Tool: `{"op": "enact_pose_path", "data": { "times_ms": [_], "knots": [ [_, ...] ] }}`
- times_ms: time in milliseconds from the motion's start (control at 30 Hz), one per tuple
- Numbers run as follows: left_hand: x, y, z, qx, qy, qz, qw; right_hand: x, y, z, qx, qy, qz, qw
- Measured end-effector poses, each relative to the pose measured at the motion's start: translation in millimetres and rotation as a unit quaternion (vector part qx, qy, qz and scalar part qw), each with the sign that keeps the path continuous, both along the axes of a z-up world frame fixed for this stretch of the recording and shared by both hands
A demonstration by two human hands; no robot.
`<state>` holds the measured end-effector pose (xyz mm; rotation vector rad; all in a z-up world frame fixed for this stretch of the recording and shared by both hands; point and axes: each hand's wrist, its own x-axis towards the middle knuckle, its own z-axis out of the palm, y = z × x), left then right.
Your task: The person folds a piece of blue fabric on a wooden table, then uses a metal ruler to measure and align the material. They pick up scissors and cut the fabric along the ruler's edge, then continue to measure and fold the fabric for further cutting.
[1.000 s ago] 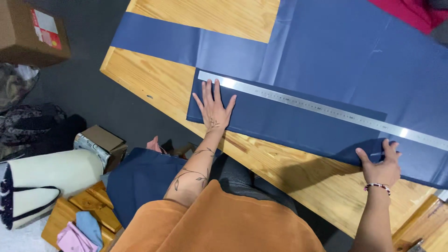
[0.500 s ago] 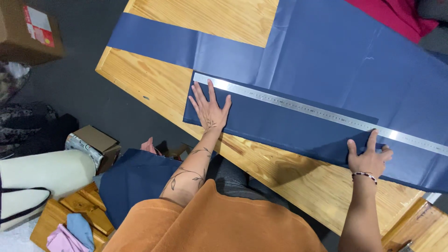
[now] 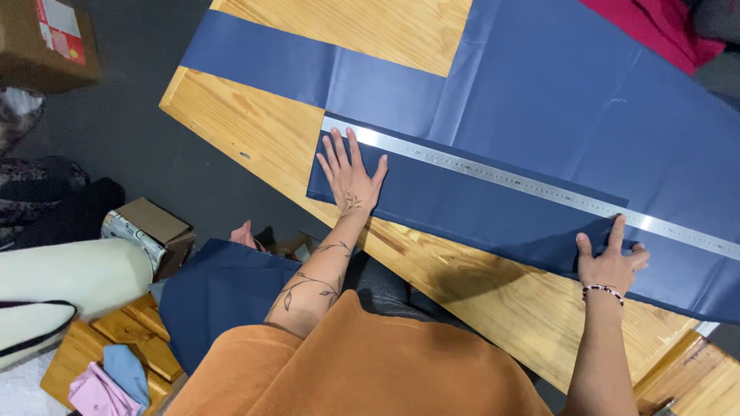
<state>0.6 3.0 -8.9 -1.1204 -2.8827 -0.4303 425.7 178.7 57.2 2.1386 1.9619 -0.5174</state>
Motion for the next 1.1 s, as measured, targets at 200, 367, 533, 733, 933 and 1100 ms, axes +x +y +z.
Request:
{"op": "enact_pose_path", "data": {
  "times_ms": [200,367,533,733,933,1100],
  "knots": [
    [1,3,8,-0.059,0.024,0.016,0.998,3,2,-7,-0.026,-0.023,-0.004,0.999],
    [2,6,12,-0.076,0.018,0.014,0.997,-11,-1,17,-0.049,-0.007,-0.018,0.999],
    [-9,1,-16,-0.044,0.035,-0.019,0.998,16,-11,-49,0.091,0.016,-0.005,0.996],
    [2,9,11,-0.026,0.029,-0.028,0.999,16,-34,-63,0.218,0.018,-0.022,0.976],
    [4,10,23,-0.017,0.009,-0.033,0.999,21,-38,-57,0.194,0.035,-0.023,0.98],
    [3,7,19,-0.017,0.004,-0.039,0.999,15,-38,-54,0.176,0.029,-0.03,0.983]
  ]
}}
